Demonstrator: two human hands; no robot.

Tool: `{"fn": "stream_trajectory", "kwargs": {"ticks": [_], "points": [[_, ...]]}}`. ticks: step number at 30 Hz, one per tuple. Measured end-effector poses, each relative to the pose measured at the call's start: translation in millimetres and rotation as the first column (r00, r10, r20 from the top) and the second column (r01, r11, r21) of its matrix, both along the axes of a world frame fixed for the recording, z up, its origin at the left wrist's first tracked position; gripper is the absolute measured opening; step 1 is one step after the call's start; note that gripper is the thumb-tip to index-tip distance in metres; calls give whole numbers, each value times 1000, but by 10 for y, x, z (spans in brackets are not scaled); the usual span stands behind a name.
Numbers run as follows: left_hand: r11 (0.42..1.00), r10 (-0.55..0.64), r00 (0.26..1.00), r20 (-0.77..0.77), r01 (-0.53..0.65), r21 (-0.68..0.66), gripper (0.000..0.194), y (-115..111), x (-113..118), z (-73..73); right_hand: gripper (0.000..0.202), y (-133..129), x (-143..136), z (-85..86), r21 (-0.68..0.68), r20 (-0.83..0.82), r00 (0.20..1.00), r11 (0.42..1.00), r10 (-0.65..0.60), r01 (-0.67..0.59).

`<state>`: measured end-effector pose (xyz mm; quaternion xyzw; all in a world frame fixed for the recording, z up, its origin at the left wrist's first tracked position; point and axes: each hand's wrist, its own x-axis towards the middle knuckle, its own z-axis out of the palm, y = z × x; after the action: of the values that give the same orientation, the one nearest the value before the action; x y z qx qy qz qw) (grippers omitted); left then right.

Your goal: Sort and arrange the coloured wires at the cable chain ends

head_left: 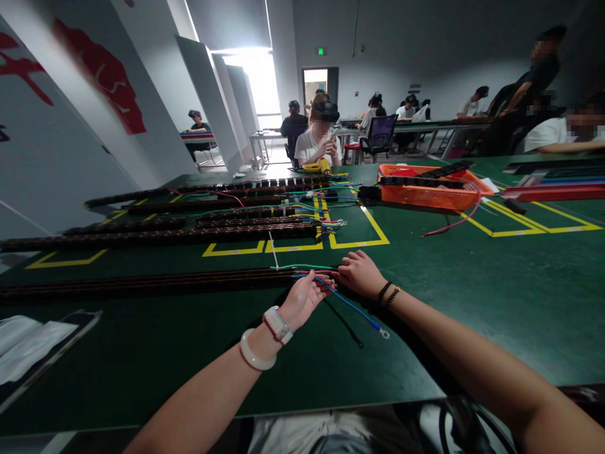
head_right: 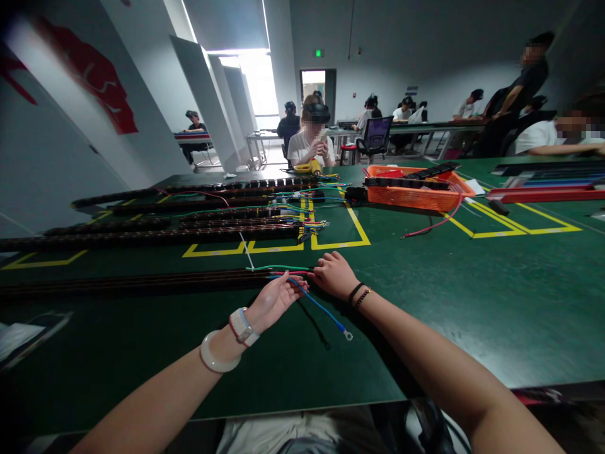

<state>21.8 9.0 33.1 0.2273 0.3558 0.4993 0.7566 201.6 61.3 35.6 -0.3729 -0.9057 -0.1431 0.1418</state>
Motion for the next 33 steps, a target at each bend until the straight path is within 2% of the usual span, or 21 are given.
{"fn": "stream_trajectory", "kwargs": {"ticks": [5,10,15,17,19,20,21,23,25,26,27,29,31,33], "points": [[1000,-5,1000,7,5,10,34,2,-1,-7,37,38,-35,-7,20,-11,998,998,-64,64],[1000,-9,1000,9,9,-3,33,0,-1,8,37,20,-5,8,24,-9,999,999,-43,44],[1000,-19,1000,14,19,-6,32,-7,-10,8,41,-68,72,130,7,-106,993,998,-57,58],[1000,-22,1000,13,22,-8,32,-10,-12,10,44,-94,99,206,-48,-161,983,995,-89,82],[1000,-24,1000,11,24,-12,33,-12,-12,21,49,-107,126,280,-218,-189,974,972,-125,82],[1000,-23,1000,9,23,-12,34,-13,-12,27,52,-112,140,314,-351,-179,973,933,-144,73],[1000,-20,1000,7,21,-13,35,-13,-11,34,55,-117,154,344,-498,-152,976,865,-156,61],[1000,-17,1000,3,17,-19,36,-10,-9,40,59,-135,179,394,-750,-77,989,661,-130,29],[1000,-16,1000,-2,16,-26,36,-3,-5,32,60,-165,191,435,-882,-41,998,471,-53,-11],[999,-17,1000,-4,17,-28,36,1,-4,23,59,-183,191,452,-911,-47,999,410,-12,-38],[1000,-19,1000,-5,18,-25,37,4,-4,13,59,-199,188,466,-927,-61,998,370,23,-65],[1000,-17,1000,-1,17,-6,37,10,-10,-3,58,-218,183,487,-935,-85,995,341,54,-99],[999,-35,999,4,35,27,37,11,-26,0,59,-206,192,495,-933,-96,995,345,28,-100],[993,-101,995,-16,102,53,34,7,-45,29,59,-159,225,485,-928,-92,995,367,-46,-69]]}}
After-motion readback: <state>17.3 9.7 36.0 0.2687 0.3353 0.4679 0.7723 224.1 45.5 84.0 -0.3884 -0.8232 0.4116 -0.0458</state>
